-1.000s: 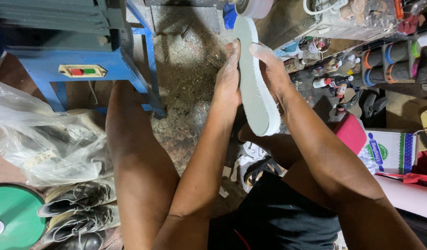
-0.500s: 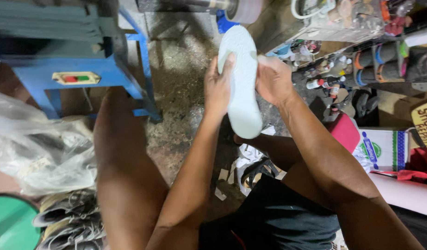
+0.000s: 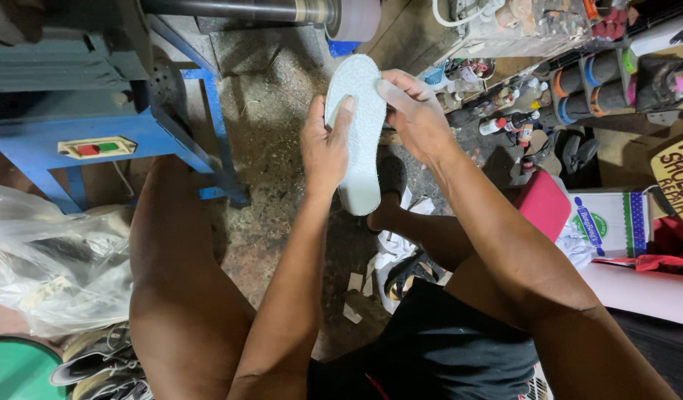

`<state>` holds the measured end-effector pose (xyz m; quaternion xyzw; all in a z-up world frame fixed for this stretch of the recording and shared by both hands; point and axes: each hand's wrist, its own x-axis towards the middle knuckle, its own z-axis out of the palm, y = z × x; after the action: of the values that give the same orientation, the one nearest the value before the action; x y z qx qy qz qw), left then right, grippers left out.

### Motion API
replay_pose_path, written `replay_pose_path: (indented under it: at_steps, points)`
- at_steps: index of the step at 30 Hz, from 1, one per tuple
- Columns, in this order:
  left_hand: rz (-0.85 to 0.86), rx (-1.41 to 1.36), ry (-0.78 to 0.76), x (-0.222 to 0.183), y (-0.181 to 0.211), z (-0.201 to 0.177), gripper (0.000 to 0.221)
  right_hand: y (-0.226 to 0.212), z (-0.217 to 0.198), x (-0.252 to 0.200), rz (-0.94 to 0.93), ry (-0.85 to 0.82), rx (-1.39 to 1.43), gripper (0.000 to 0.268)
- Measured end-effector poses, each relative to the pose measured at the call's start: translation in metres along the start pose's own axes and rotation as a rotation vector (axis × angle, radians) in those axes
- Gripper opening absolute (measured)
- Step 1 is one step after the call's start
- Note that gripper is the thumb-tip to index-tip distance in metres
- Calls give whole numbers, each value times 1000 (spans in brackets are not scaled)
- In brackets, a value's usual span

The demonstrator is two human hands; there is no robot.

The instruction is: The person holds a white shoe sole against a rotating sanding machine, smoothing the edges and surface, and kemudian wipes the sole with a finger to check the progress.

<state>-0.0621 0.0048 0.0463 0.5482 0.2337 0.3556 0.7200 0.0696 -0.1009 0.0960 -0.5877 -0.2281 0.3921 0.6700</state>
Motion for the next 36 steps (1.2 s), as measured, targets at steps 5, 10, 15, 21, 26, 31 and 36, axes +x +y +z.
replay_pose_path:
  at_steps: [5, 10, 15, 21, 26, 31, 36]
  points:
    - [-41, 0, -37, 0, -2, -4, 30, -4, 0, -1, 61, 80, 37, 19]
    - [23, -19, -35, 2, -7, -4, 30, -3, -2, 2, 54, 75, 14, 21]
    - [-48, -172, -43, 4, -18, -4, 30, -6, 2, -2, 72, -25, 108, 28]
    - [-217, -596, -175, 10, -27, -6, 35, -7, 18, 2, 148, -23, 7, 52]
    - [-377, -779, -176, 10, -36, 0, 38, -2, 35, 7, 229, -158, 144, 64]
    - [-409, -773, -20, 14, -53, 13, 44, 1, 42, 14, 217, -145, 14, 65]
    - [-418, -227, 3, 10, -25, 11, 80, 7, 38, 27, 266, -50, -65, 65]
